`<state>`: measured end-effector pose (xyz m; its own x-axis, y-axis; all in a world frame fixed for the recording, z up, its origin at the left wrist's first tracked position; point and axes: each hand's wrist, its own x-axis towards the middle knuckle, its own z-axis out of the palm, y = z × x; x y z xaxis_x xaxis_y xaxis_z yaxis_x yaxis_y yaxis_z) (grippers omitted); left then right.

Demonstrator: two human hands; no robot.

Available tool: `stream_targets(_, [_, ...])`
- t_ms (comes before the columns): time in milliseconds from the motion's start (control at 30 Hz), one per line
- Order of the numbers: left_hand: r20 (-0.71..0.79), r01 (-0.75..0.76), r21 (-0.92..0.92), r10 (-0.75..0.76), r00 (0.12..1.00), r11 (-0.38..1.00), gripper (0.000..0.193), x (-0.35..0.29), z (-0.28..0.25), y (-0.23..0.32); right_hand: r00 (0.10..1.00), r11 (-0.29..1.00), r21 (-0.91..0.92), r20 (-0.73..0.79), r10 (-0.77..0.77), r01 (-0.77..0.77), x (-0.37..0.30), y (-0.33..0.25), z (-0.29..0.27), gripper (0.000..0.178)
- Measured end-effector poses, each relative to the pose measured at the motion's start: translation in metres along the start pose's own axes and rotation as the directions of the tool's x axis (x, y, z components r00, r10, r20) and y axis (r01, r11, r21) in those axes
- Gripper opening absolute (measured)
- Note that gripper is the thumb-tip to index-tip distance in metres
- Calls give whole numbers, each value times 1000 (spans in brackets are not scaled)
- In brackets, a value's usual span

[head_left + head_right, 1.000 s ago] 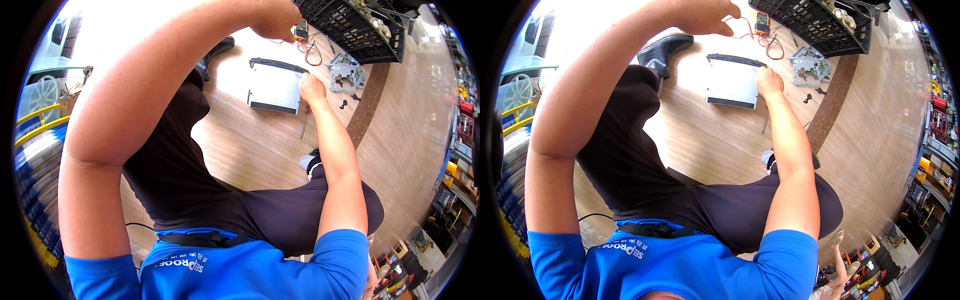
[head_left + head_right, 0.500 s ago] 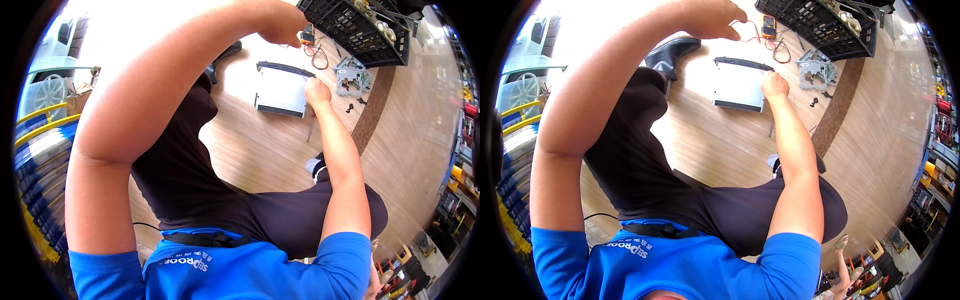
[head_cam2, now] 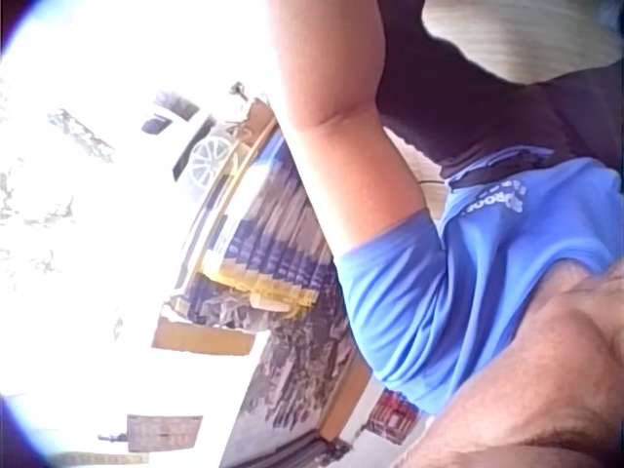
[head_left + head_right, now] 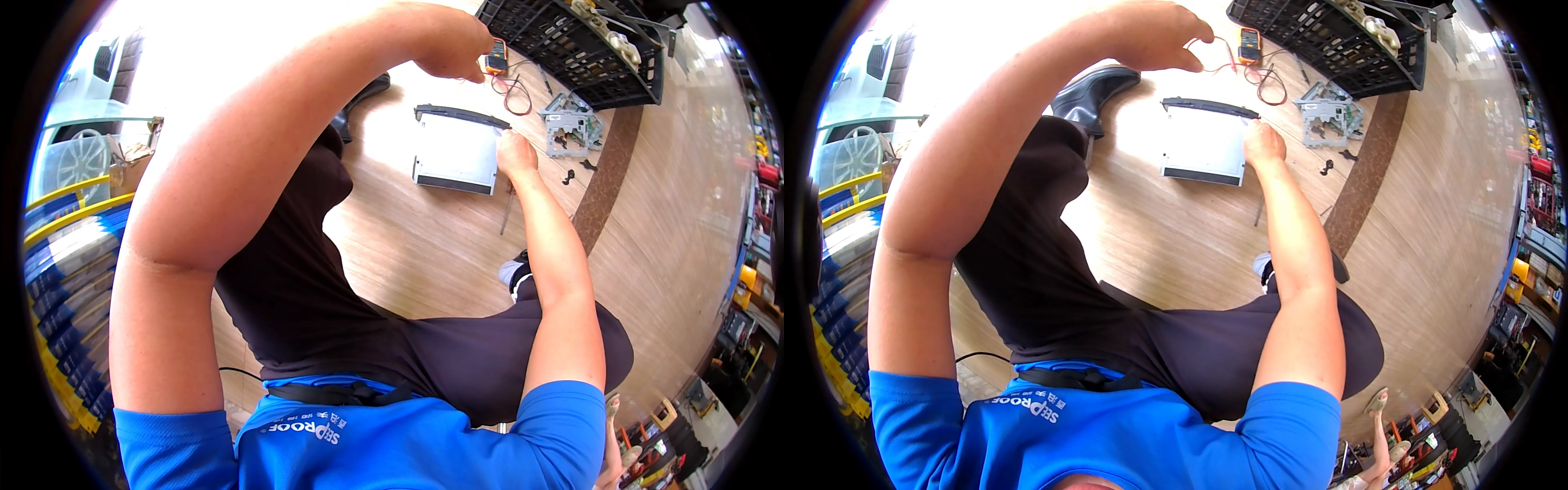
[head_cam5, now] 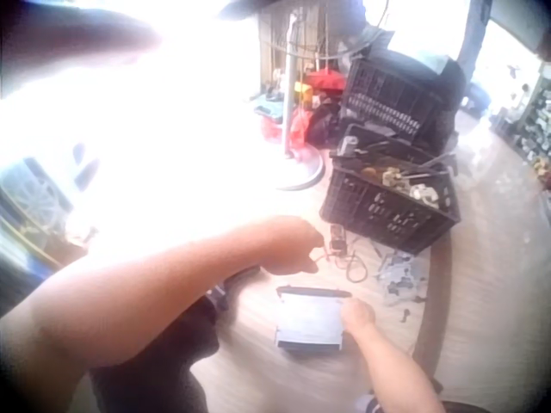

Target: The person handles an electronic device on the floor, using a screwdriver to remove or adjust internal components. They manipulate various wires and metal parts within the device casing.

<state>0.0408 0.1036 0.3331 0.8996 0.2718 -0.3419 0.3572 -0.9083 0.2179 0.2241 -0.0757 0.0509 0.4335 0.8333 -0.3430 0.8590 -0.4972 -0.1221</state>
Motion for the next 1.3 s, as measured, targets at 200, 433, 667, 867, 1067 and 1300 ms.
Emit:
stream_targets(200, [0,-10,-26,10,1000,1000,34,2,1,-1,1000,995,96,2,-8,8,0,12,5,30])
stream_targets(433, [-14,-43,-7,43,999,999,36,7,4,-5,978,957,274,-203,-42,98,5,30,18,28])
stream_targets(667, [-44,4,-47,-6,999,999,38,6,7,-4,970,931,309,-202,-137,195,-1,23,8,20])
stream_targets(867, [-33,-23,-25,22,999,999,40,6,7,-5,982,969,212,-159,-97,130,-3,17,6,20])
stream_targets(1067, [-14,-50,-19,50,999,999,42,8,9,-7,962,973,137,-229,-149,184,1,20,15,20])
stream_targets(1300, [-1,-46,-12,46,999,999,41,5,5,-3,957,972,-122,-192,-219,199,-3,13,15,21])
